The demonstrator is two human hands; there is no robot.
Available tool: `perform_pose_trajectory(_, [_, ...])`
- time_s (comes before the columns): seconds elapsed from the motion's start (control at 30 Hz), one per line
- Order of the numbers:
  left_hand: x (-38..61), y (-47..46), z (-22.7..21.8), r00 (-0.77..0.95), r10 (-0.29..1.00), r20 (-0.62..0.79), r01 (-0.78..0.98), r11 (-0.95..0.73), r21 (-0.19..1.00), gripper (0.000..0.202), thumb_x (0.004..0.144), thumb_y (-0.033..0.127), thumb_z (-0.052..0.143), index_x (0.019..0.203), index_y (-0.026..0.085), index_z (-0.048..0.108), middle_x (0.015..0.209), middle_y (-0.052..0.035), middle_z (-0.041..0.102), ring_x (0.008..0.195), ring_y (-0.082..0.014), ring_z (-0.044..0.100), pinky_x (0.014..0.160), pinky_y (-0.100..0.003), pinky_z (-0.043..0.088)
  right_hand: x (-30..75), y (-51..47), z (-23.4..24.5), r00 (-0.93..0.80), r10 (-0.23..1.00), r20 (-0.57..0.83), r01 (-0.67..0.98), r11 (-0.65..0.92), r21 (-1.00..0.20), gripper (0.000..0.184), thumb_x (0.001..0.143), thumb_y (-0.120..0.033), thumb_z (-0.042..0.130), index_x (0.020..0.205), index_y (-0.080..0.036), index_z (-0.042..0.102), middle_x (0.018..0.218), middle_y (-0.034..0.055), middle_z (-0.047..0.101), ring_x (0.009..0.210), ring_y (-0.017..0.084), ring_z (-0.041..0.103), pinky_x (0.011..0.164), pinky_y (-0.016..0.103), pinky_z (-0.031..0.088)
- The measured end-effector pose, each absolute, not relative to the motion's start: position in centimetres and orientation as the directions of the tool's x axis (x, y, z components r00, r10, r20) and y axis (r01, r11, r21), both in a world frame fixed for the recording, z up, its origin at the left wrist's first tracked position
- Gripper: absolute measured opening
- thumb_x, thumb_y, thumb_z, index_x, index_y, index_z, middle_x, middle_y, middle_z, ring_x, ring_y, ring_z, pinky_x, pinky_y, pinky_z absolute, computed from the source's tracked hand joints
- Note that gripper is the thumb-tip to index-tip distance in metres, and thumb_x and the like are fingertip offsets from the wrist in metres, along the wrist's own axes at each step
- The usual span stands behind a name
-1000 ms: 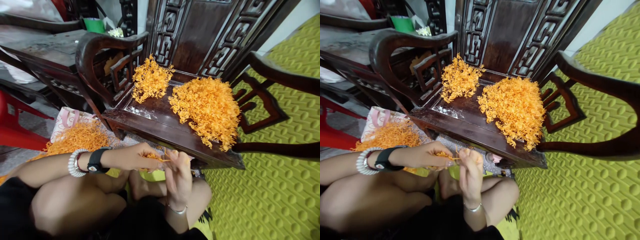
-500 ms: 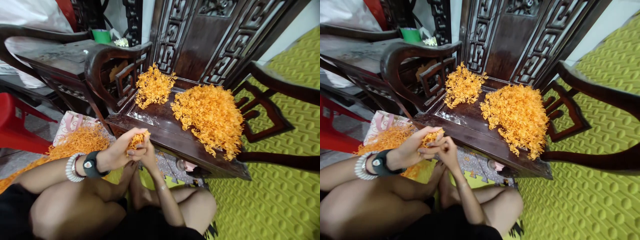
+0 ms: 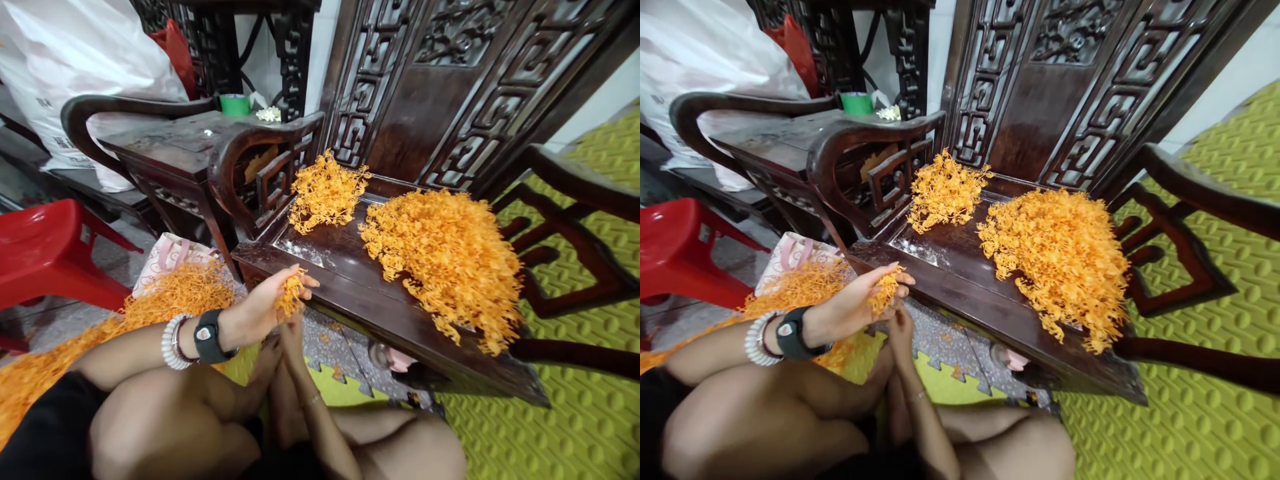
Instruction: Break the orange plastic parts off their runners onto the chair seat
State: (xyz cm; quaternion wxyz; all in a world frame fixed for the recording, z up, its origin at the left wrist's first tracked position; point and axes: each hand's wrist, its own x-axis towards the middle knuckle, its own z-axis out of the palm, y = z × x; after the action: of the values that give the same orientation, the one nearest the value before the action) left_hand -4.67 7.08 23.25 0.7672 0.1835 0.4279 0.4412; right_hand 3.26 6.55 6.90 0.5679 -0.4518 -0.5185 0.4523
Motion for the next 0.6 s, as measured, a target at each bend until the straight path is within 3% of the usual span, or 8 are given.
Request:
perform_pose_trajectory(0.07, [-4.0,7.1,22.8,0.239,0.809,-0.537,-0.481,0.579,0.658,0.031,0.093,0.036,0.043,0.087,0.014,0.063,0.068,0.0003,0.056,0.054,-0.0065,0.054,0.053,-0.017,0.044,6.3,6.8,7.1,0.144,0.975,0.167,-0.054,0.177,-0.983,0.029,0.093,-0.039,0.046,0.090,-0.013,0.059,0.082,0.0030,0.061,0.071,0.014,0.058,0.068,0.030,0.051])
perform_pose_trajectory(0.17, [-2.4,7.1,22.1,0.260,0.754,-0.603,-0.429,0.650,0.627,0.031,0.092,0.036,0.046,0.084,0.013,0.063,0.069,-0.0003,0.059,0.058,-0.0083,0.056,0.061,-0.021,0.049,10.9,6.2,10.1,0.249,0.918,0.308,0.026,0.311,-0.950,0.025,0.091,-0.039,0.048,0.096,-0.017,0.060,0.093,0.0060,0.061,0.088,0.018,0.057,0.081,0.036,0.047])
perform_pose_trajectory(0.23, [-1.3,7.0,21.6,0.299,0.740,-0.603,-0.412,0.670,0.618,0.032,0.092,0.036,0.045,0.081,0.012,0.063,0.070,-0.0013,0.060,0.060,-0.0091,0.056,0.062,-0.022,0.048,12.8,5.4,13.1,0.165,0.859,0.485,0.191,0.454,-0.870,0.023,0.082,-0.038,0.061,0.096,-0.020,0.063,0.107,0.0082,0.059,0.103,0.023,0.053,0.090,0.043,0.042])
perform_pose_trajectory(0.3, [-0.2,7.0,21.3,0.355,0.752,-0.556,-0.415,0.659,0.627,0.032,0.093,0.036,0.044,0.080,0.012,0.062,0.073,-0.0013,0.060,0.060,-0.0087,0.055,0.062,-0.021,0.047,13.8,4.7,15.6,0.042,0.820,0.570,0.349,0.523,-0.778,0.016,0.076,-0.033,0.069,0.088,-0.022,0.066,0.114,0.0081,0.057,0.109,0.026,0.050,0.094,0.046,0.038])
perform_pose_trajectory(0.4, [1.2,6.9,21.3,0.428,0.759,-0.491,-0.392,0.645,0.656,0.030,0.091,0.038,0.046,0.083,0.014,0.062,0.075,-0.0003,0.060,0.059,-0.0084,0.054,0.061,-0.021,0.047,14.6,3.9,17.3,0.004,0.841,0.542,0.418,0.491,-0.765,0.003,0.081,-0.024,0.063,0.081,-0.023,0.065,0.113,0.0066,0.059,0.108,0.024,0.050,0.094,0.045,0.037])
perform_pose_trajectory(0.47, [2.0,6.8,21.5,0.451,0.756,-0.474,-0.351,0.639,0.685,0.030,0.088,0.041,0.049,0.083,0.013,0.061,0.073,-0.0006,0.060,0.058,-0.0090,0.054,0.057,-0.021,0.045,15.3,3.6,17.3,-0.004,0.864,0.503,0.401,0.462,-0.791,0.006,0.084,-0.023,0.058,0.083,-0.023,0.065,0.112,0.0063,0.059,0.108,0.023,0.051,0.093,0.045,0.038])
perform_pose_trajectory(0.6, [3.3,6.9,20.9,0.379,0.820,-0.429,-0.335,0.554,0.763,0.029,0.083,0.040,0.058,0.073,0.012,0.059,0.062,0.0004,0.057,0.049,-0.0071,0.049,0.047,-0.017,0.035,15.8,2.7,17.4,-0.049,0.871,0.488,0.455,0.455,-0.766,0.001,0.082,-0.023,0.061,0.081,-0.023,0.062,0.118,0.0067,0.054,0.113,0.025,0.046,0.096,0.048,0.036])
